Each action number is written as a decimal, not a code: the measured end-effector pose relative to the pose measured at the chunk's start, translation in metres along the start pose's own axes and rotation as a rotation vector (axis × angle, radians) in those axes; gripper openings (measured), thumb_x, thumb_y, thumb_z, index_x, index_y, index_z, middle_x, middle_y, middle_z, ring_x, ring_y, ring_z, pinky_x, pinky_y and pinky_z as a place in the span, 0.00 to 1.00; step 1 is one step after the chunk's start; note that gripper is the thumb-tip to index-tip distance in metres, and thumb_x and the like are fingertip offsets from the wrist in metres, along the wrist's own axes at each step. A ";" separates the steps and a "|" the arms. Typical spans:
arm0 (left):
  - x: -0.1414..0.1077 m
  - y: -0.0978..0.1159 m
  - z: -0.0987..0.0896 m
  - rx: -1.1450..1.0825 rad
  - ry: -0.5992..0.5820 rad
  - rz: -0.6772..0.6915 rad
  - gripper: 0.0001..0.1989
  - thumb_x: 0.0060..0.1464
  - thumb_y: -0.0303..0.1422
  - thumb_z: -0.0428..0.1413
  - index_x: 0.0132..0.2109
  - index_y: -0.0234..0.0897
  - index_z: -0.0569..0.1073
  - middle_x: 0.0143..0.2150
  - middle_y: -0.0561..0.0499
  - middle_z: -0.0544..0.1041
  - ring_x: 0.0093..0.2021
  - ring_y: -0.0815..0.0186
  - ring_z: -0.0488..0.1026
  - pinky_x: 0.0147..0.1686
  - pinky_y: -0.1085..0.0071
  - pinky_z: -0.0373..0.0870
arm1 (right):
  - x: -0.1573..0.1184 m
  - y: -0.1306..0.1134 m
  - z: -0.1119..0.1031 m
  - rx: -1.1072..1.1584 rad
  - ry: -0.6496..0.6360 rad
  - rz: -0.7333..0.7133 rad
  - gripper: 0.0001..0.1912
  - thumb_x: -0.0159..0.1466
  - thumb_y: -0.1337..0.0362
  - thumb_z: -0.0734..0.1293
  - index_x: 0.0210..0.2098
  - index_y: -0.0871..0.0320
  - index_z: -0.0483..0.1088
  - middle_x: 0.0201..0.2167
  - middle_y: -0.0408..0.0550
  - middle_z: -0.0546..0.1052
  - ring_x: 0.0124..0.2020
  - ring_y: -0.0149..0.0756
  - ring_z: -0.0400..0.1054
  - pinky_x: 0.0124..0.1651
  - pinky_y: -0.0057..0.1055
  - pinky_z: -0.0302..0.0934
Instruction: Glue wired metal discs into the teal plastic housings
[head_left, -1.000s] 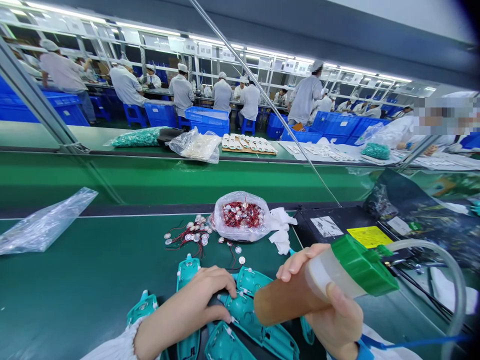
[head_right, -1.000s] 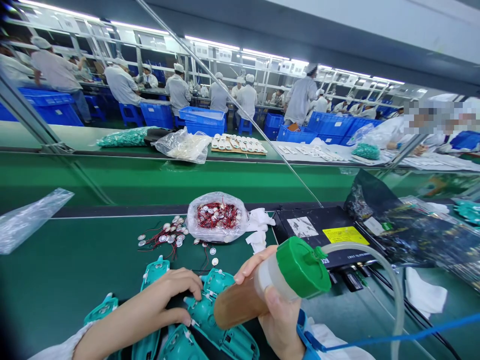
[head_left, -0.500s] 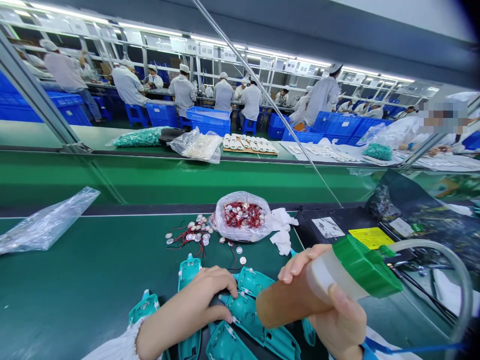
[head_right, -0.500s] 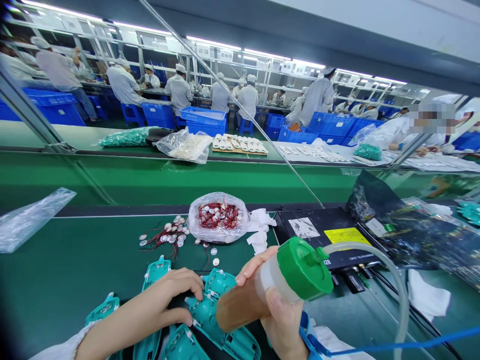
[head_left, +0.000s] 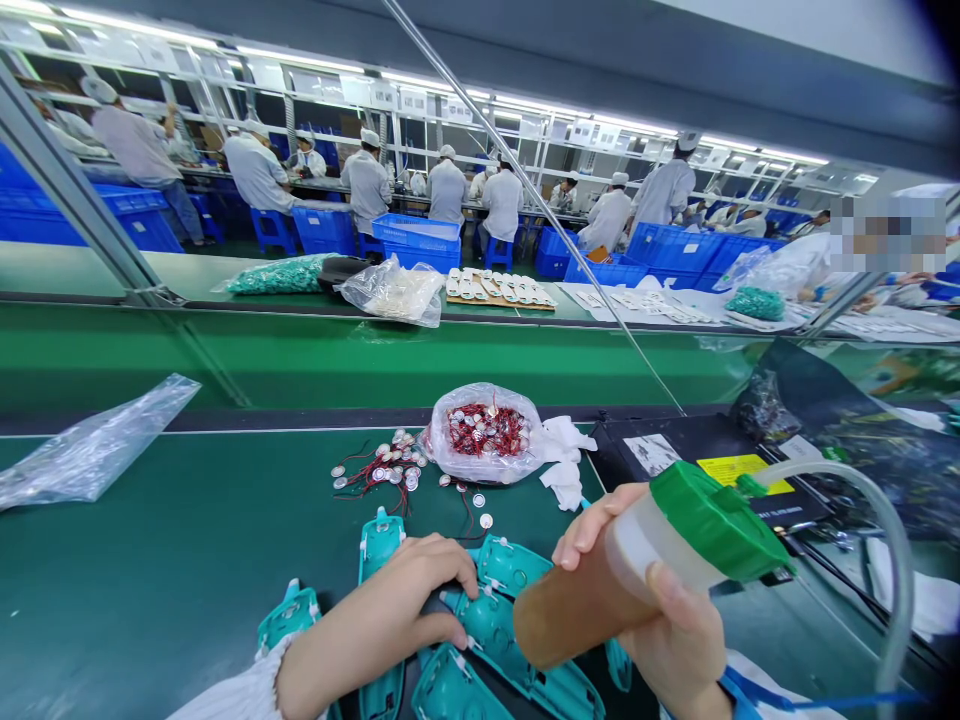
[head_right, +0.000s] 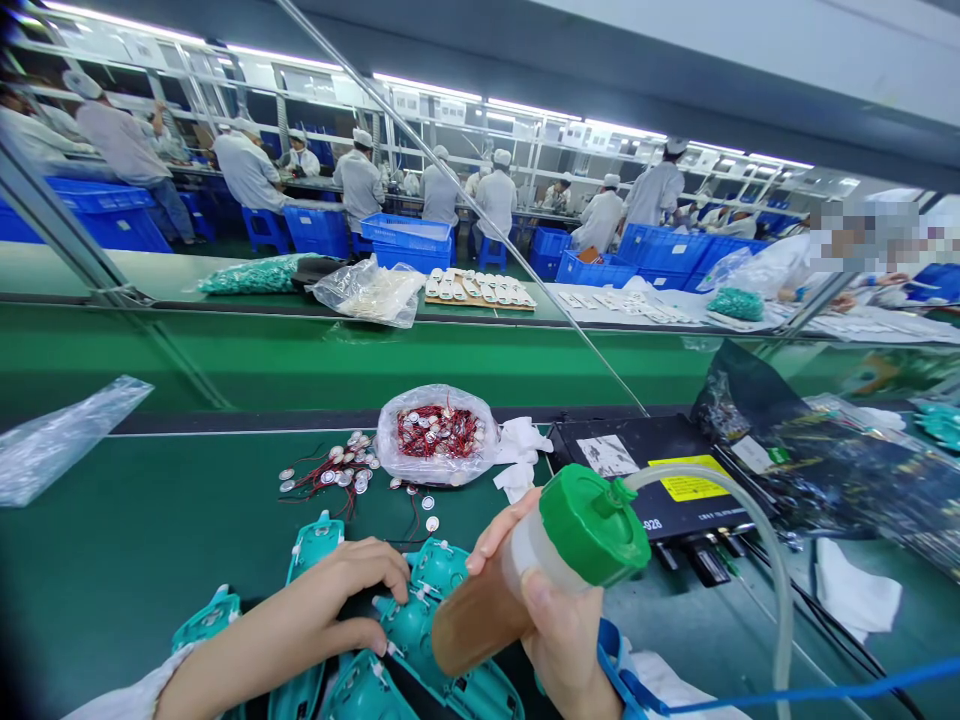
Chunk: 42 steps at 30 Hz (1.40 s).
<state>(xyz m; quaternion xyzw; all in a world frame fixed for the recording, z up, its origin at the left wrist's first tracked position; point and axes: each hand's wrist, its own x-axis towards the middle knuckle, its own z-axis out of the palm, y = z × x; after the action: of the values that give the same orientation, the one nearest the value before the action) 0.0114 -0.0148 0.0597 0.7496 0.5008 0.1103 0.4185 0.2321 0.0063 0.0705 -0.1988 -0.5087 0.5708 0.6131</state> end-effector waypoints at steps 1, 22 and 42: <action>0.000 0.000 0.000 -0.003 0.000 -0.002 0.12 0.48 0.32 0.66 0.39 0.41 0.72 0.46 0.54 0.75 0.49 0.61 0.69 0.51 0.66 0.57 | 0.001 0.000 0.001 -0.008 0.009 -0.007 0.16 0.59 0.52 0.66 0.43 0.51 0.66 0.28 0.44 0.75 0.27 0.37 0.70 0.31 0.33 0.66; -0.002 0.007 0.000 -0.014 0.001 0.006 0.11 0.48 0.33 0.65 0.39 0.42 0.73 0.46 0.53 0.76 0.50 0.61 0.69 0.51 0.67 0.59 | 0.020 0.006 0.018 0.056 0.058 0.071 0.14 0.53 0.54 0.70 0.33 0.55 0.68 0.21 0.43 0.74 0.20 0.35 0.69 0.23 0.29 0.64; -0.003 0.006 0.001 -0.009 0.022 0.027 0.10 0.49 0.33 0.65 0.39 0.42 0.73 0.45 0.53 0.76 0.48 0.61 0.70 0.50 0.67 0.60 | 0.017 0.004 0.019 0.020 0.009 0.043 0.14 0.55 0.54 0.70 0.35 0.56 0.68 0.23 0.44 0.74 0.21 0.36 0.69 0.24 0.30 0.65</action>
<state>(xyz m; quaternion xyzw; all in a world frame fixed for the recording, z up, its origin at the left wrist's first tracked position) 0.0144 -0.0185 0.0644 0.7532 0.4947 0.1265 0.4148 0.2113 0.0160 0.0816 -0.2060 -0.4957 0.5881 0.6050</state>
